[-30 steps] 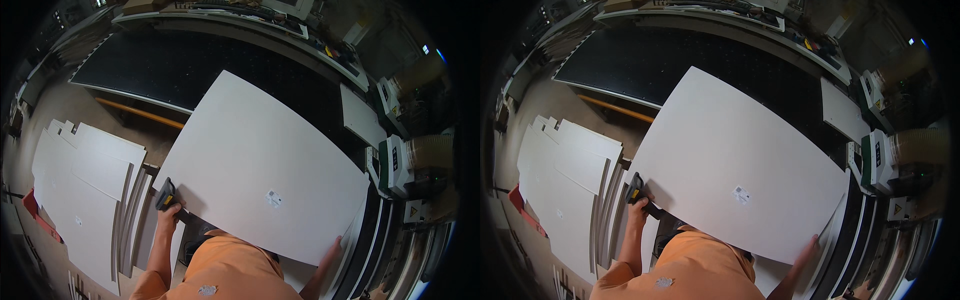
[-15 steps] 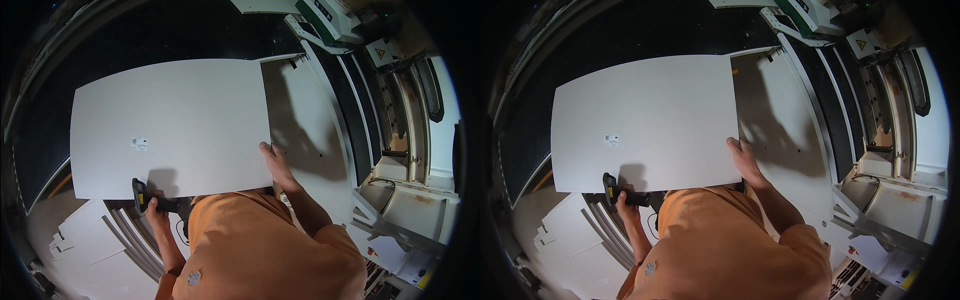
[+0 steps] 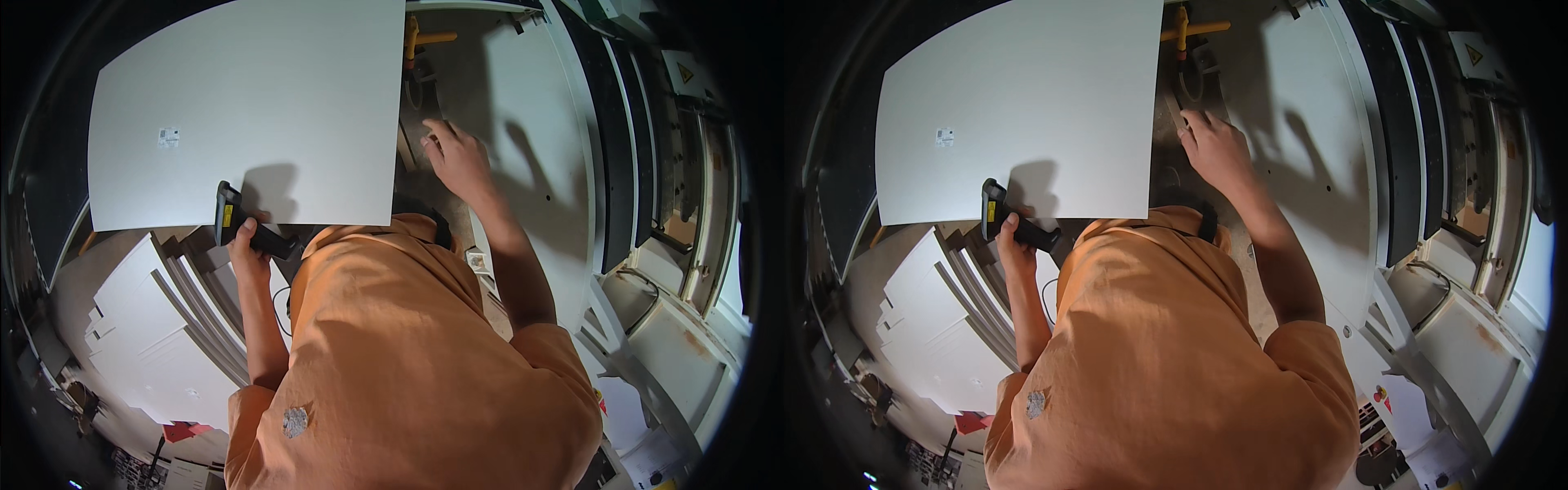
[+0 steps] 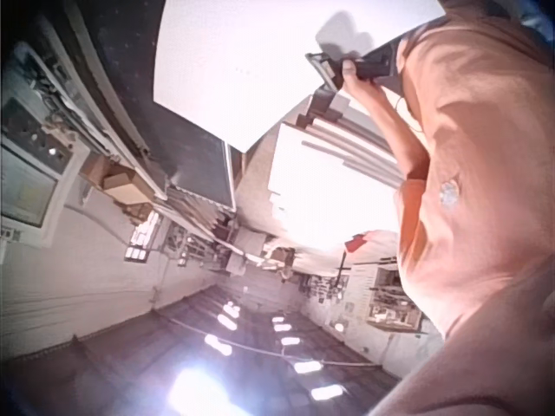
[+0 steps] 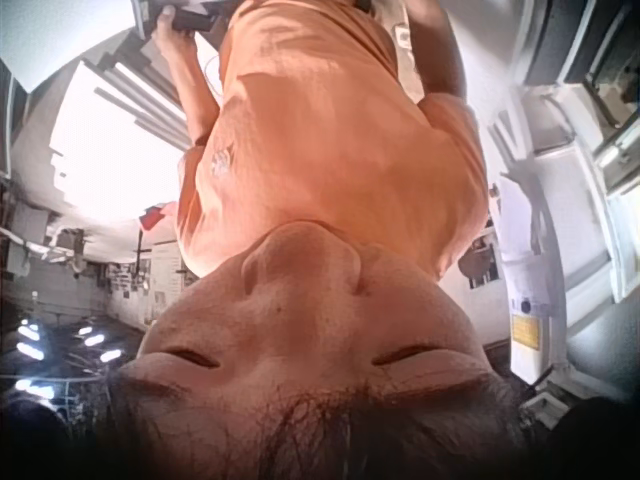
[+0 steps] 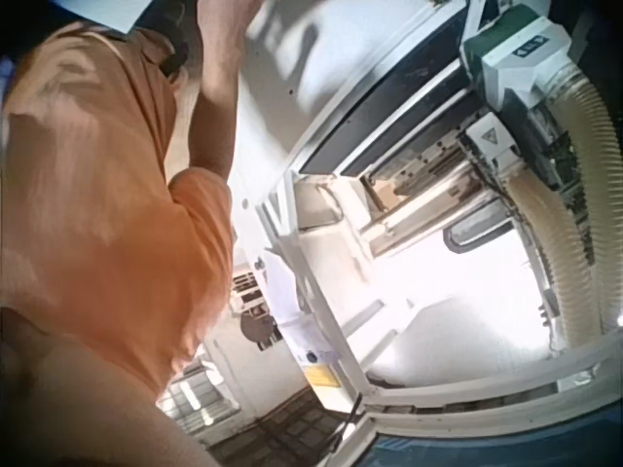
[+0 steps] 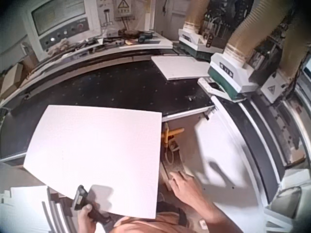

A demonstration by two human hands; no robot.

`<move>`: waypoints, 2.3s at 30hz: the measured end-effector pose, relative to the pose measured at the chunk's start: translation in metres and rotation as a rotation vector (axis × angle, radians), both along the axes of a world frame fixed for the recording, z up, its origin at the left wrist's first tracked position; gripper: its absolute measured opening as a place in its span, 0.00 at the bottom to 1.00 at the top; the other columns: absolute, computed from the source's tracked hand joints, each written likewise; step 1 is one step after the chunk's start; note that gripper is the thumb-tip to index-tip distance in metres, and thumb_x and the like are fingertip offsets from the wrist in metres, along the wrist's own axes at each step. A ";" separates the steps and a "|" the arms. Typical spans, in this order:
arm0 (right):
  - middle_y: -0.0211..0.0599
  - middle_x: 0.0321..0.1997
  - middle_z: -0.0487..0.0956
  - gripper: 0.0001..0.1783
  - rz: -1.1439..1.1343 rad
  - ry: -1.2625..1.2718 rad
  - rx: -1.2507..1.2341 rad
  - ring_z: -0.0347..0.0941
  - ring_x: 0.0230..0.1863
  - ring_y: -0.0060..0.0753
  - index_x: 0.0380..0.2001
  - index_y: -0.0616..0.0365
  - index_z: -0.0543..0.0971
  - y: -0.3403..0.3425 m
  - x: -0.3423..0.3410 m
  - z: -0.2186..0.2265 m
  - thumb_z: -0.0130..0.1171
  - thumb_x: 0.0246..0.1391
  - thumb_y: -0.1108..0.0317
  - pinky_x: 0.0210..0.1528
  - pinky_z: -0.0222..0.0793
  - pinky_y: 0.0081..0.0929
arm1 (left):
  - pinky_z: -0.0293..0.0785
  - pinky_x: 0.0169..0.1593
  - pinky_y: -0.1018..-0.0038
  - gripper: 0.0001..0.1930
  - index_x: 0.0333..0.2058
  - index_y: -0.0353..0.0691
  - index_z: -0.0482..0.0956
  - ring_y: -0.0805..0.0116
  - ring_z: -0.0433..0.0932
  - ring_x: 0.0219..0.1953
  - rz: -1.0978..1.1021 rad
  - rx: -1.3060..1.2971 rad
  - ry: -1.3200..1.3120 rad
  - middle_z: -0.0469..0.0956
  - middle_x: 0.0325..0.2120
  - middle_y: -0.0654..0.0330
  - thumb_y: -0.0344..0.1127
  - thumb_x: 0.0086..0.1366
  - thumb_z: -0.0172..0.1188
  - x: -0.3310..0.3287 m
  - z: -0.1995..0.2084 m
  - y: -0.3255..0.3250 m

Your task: The person scans white panels with a handheld barcode scanner, places them on a machine table, and uses a yellow tool to adjust the machine. They repeatedly pick up panels, scan them, and stack them on the floor.

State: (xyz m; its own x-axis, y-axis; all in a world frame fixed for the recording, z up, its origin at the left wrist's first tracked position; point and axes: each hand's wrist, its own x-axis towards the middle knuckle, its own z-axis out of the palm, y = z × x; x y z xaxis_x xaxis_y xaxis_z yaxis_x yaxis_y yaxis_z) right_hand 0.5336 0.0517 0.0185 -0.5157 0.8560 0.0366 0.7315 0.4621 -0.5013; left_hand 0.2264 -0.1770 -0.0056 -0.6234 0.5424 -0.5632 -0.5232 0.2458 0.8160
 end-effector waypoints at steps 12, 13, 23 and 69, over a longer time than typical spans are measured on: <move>0.39 0.64 0.71 0.24 0.737 0.109 0.448 0.66 0.66 0.48 0.55 0.51 0.76 -0.036 -0.043 0.049 0.59 0.52 0.72 0.60 0.73 0.43 | 0.68 0.21 0.80 0.21 0.46 0.39 0.74 0.75 0.77 0.25 -0.036 0.162 0.191 0.82 0.32 0.58 0.39 0.54 0.65 0.004 0.049 0.004; 0.43 0.60 0.75 0.17 0.730 0.214 0.564 0.70 0.62 0.51 0.49 0.54 0.79 -0.037 -0.054 0.057 0.56 0.55 0.71 0.59 0.75 0.42 | 0.75 0.30 0.76 0.23 0.46 0.37 0.74 0.71 0.78 0.30 -0.051 0.195 0.245 0.81 0.32 0.56 0.39 0.52 0.66 -0.003 0.063 0.002; 0.36 0.24 0.83 0.15 0.388 0.832 0.358 0.80 0.25 0.21 0.33 0.64 0.81 0.015 -0.087 0.257 0.76 0.49 0.66 0.30 0.74 0.21 | 0.62 0.26 0.78 0.24 0.44 0.38 0.82 0.78 0.72 0.29 -0.058 0.256 0.702 0.81 0.40 0.54 0.51 0.56 0.62 -0.036 0.146 0.019; 0.35 0.28 0.80 0.21 0.041 0.200 -1.285 0.76 0.27 0.26 0.34 0.67 0.78 -0.064 -0.021 -0.021 0.54 0.68 0.56 0.29 0.70 0.23 | 0.66 0.20 0.81 0.24 0.44 0.38 0.76 0.80 0.73 0.23 0.277 0.039 -0.041 0.79 0.31 0.63 0.47 0.54 0.67 0.033 0.014 -0.132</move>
State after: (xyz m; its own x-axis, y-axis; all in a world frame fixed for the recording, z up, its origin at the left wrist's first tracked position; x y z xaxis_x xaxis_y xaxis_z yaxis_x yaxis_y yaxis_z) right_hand 0.5130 -0.0124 -0.0024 -0.6231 0.3191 -0.7142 0.5904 -0.4071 -0.6969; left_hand 0.2594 -0.3093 0.0088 -0.7282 0.3764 -0.5728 -0.5987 0.0575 0.7989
